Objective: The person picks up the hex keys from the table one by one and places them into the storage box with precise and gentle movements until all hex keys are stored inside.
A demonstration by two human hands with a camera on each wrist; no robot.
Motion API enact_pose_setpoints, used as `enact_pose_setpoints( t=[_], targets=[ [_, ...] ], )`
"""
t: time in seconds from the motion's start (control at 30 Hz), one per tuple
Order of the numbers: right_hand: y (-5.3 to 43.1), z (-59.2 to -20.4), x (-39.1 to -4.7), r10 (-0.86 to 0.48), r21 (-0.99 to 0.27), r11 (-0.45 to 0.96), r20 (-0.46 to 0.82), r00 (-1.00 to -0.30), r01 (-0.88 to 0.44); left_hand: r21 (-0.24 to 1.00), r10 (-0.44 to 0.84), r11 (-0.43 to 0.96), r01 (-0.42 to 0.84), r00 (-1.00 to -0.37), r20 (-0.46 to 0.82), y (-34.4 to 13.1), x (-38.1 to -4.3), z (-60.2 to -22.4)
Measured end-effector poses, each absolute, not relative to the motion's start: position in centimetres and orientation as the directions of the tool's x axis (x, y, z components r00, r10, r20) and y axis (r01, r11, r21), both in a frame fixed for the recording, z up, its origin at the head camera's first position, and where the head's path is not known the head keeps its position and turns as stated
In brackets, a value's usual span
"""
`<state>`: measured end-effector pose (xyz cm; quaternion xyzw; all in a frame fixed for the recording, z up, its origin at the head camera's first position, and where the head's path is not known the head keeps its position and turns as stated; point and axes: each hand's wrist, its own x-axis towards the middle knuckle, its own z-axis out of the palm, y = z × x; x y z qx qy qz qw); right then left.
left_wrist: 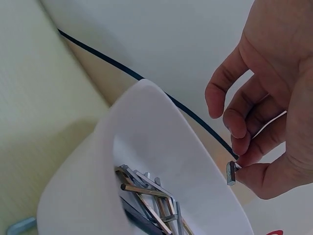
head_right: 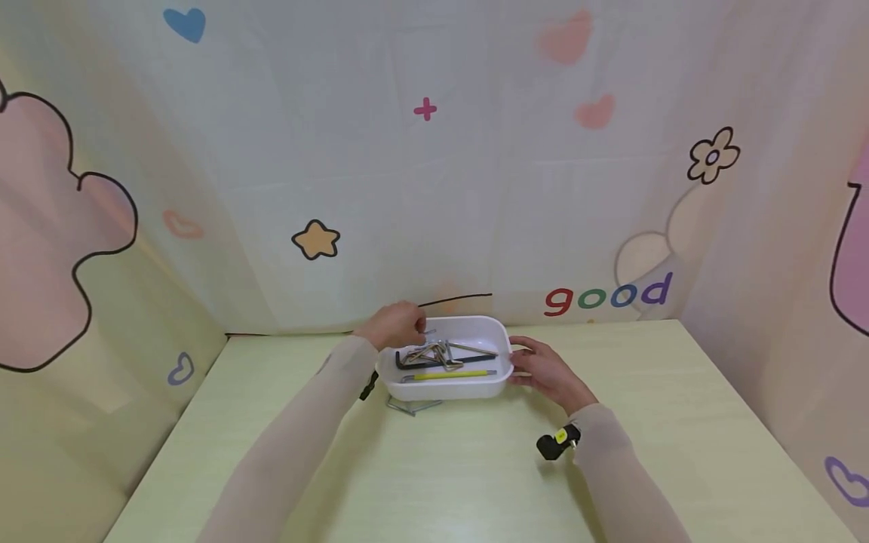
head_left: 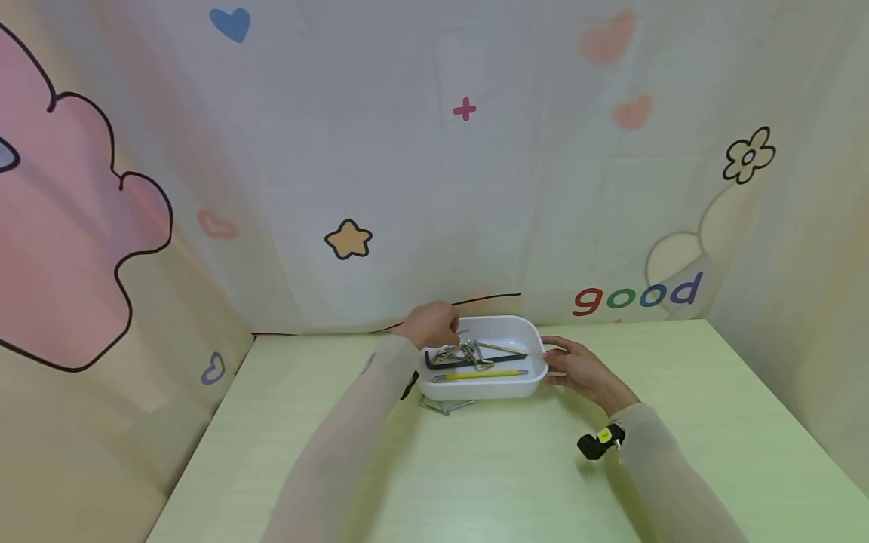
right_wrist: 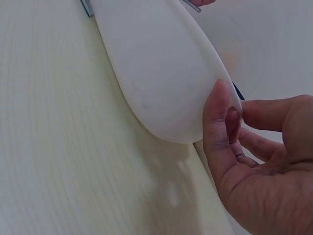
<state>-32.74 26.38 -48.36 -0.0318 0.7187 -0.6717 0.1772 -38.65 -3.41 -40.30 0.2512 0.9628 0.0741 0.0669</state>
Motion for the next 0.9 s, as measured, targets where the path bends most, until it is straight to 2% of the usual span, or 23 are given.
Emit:
enact_pose_setpoints(
  t=[0.3,0.53,0.9],
  targets=[
    [26.3,-48.3,-32.7,-0.273,-0.974,0.083,-0.225,-0.935,0.210,0.248,0.468,0.870,0.427,-0.872,-0.143,-3.1,-39.2,-40.4],
    [25.9,-48.3,-32.9,-0.294,-0.977,0.064,-0.215,-0.931,0.206,0.226,0.445,0.885,0.408,-0.883,-0.151,-3.3,-39.8,-41.2],
    [26.2,-48.1,-32.6,-0.276,-0.974,0.064,-0.225,-0.934,0.216,0.221,0.490,0.860,0.461,-0.866,-0.101,-4.2,-39.1,-41.1]
  ],
)
